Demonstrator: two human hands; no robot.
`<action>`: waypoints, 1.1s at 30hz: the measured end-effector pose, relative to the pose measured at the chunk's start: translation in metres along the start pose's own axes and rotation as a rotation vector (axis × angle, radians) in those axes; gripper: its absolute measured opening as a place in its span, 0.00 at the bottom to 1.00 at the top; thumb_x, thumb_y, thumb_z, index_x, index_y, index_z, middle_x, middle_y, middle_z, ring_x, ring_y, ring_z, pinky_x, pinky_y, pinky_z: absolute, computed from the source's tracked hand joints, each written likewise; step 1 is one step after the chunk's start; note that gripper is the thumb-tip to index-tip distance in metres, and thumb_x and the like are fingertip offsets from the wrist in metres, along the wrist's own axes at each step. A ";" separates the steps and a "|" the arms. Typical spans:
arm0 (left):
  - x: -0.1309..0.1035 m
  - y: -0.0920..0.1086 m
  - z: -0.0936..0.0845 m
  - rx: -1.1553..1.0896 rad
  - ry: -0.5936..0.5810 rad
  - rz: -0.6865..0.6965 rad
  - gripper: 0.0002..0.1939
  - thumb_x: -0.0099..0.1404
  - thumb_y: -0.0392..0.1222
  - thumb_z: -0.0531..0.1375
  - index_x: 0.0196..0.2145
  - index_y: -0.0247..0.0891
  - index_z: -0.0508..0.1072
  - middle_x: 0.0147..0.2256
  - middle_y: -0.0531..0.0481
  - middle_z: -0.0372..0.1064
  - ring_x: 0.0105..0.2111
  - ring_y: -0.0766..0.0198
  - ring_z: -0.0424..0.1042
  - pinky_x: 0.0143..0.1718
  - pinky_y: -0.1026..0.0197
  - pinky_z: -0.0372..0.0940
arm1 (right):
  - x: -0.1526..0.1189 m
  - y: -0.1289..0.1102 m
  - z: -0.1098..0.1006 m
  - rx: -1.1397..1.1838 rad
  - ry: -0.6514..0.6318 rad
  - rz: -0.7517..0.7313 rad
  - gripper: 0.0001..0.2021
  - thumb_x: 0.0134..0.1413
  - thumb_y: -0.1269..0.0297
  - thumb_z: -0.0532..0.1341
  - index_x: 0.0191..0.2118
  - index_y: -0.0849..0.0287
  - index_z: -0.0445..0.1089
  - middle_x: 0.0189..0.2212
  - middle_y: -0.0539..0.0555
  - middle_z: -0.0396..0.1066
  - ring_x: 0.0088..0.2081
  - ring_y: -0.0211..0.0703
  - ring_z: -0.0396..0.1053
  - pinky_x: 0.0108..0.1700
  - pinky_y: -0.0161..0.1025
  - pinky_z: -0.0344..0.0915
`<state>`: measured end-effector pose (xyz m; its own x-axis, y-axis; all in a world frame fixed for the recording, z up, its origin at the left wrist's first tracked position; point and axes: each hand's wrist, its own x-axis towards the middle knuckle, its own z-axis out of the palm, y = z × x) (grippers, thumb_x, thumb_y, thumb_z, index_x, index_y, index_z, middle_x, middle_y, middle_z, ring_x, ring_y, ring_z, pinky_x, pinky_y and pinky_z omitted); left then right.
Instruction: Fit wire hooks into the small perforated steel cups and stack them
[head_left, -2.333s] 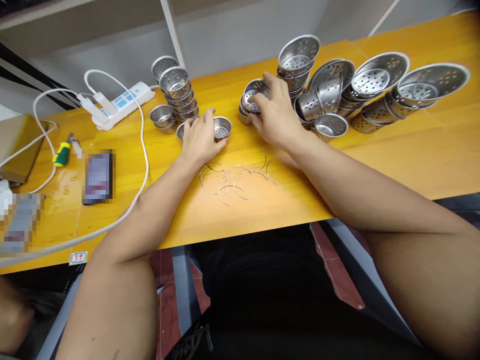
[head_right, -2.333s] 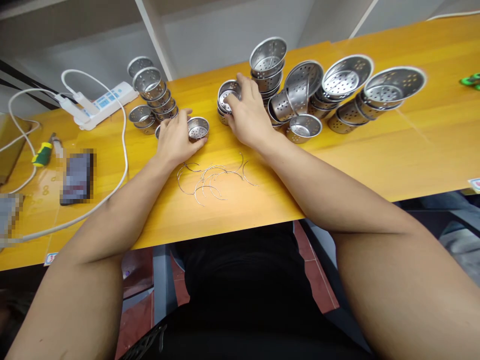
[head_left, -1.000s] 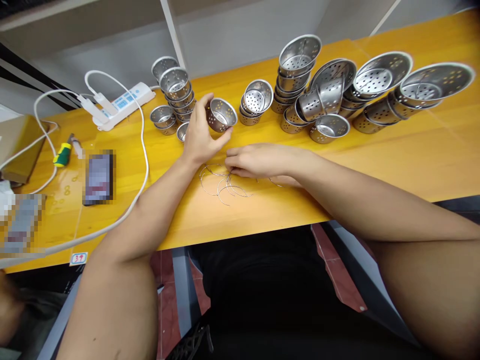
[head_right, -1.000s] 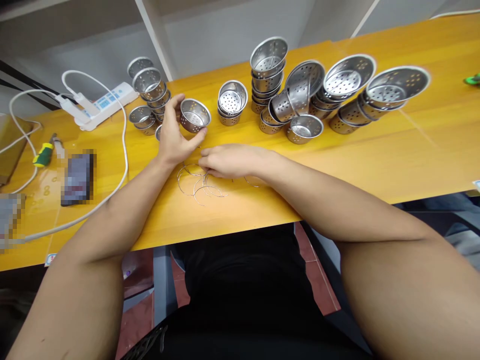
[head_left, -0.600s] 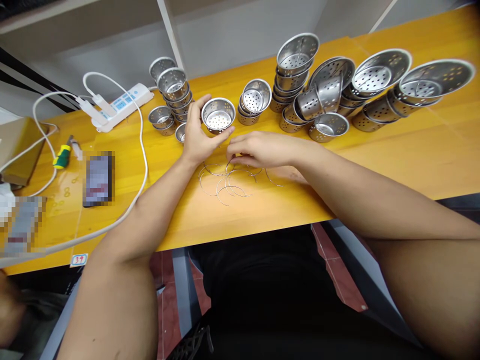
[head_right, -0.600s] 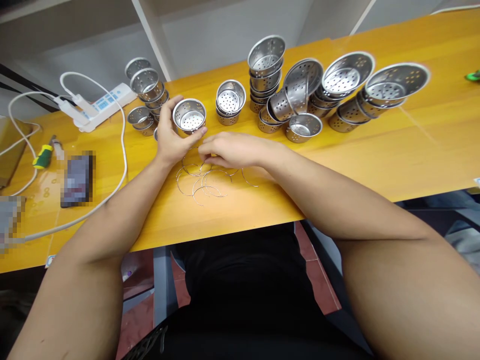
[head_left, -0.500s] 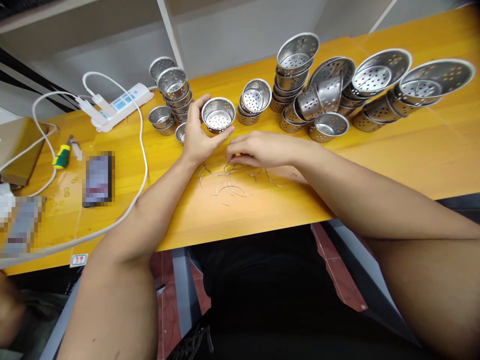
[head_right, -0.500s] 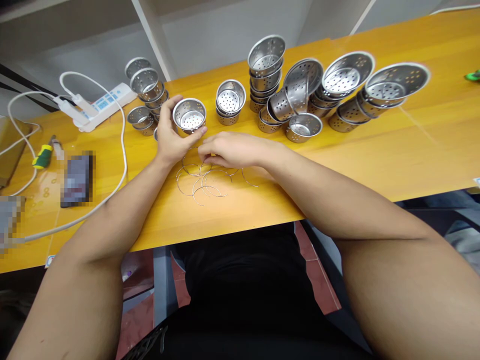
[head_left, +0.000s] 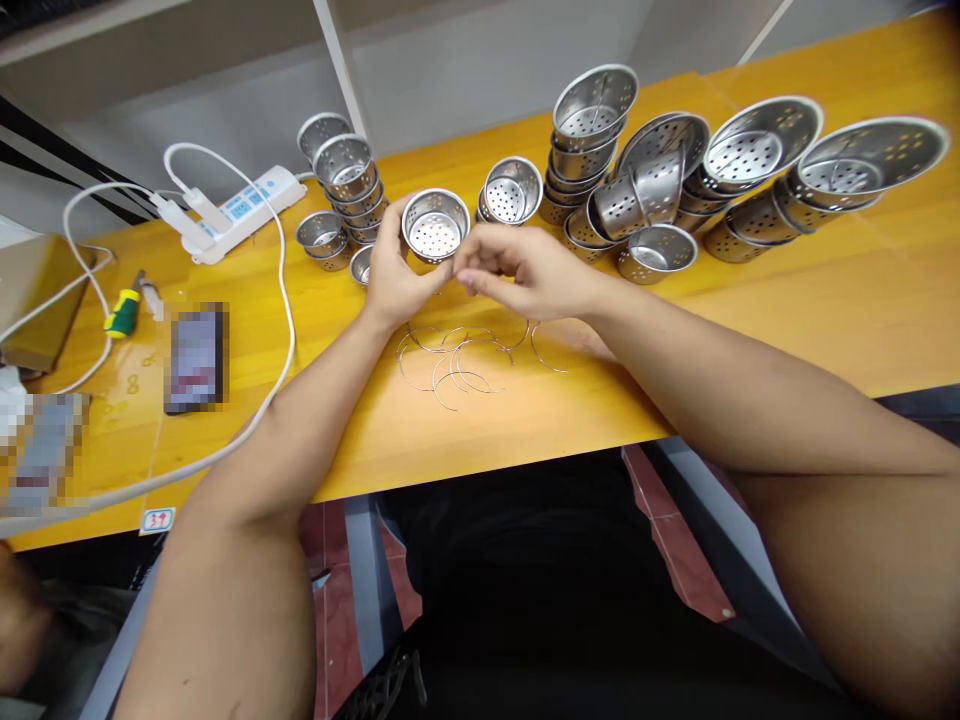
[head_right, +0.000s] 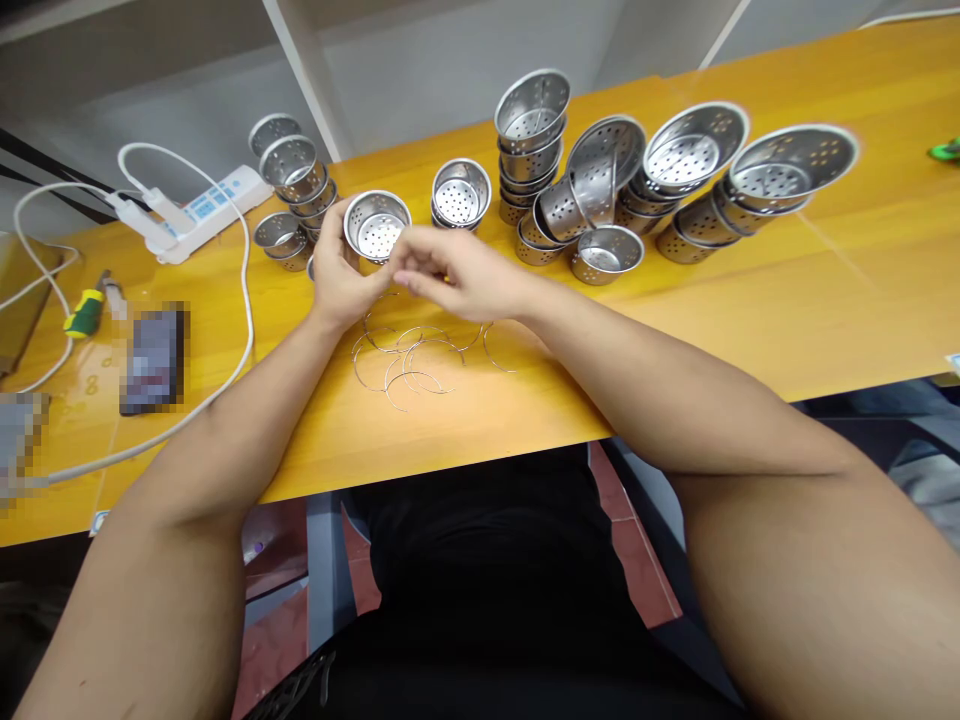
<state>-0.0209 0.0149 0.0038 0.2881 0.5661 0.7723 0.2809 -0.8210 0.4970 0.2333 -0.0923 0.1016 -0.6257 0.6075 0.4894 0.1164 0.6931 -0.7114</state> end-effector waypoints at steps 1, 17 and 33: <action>0.000 0.000 0.000 -0.007 -0.009 0.006 0.49 0.69 0.78 0.72 0.73 0.52 0.60 0.66 0.42 0.73 0.69 0.43 0.80 0.76 0.38 0.74 | 0.001 0.001 0.000 0.021 0.101 0.040 0.22 0.81 0.35 0.63 0.50 0.50 0.71 0.35 0.50 0.71 0.35 0.46 0.67 0.38 0.45 0.64; 0.002 0.022 -0.003 0.086 -0.063 -0.083 0.46 0.68 0.68 0.75 0.72 0.50 0.62 0.68 0.39 0.74 0.70 0.42 0.79 0.78 0.35 0.74 | 0.009 0.013 -0.007 0.013 0.560 0.290 0.35 0.60 0.13 0.65 0.47 0.41 0.66 0.27 0.47 0.58 0.34 0.50 0.54 0.40 0.53 0.57; -0.001 0.018 -0.001 0.063 -0.061 -0.118 0.49 0.68 0.73 0.75 0.73 0.52 0.58 0.68 0.41 0.72 0.70 0.42 0.79 0.78 0.36 0.73 | 0.003 0.020 -0.008 -0.158 0.491 0.303 0.30 0.71 0.21 0.61 0.51 0.43 0.70 0.29 0.51 0.67 0.34 0.54 0.65 0.37 0.53 0.66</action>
<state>-0.0169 -0.0009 0.0125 0.3043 0.6638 0.6832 0.3721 -0.7431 0.5562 0.2399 -0.0734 0.0926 -0.1209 0.8695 0.4789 0.3708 0.4870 -0.7908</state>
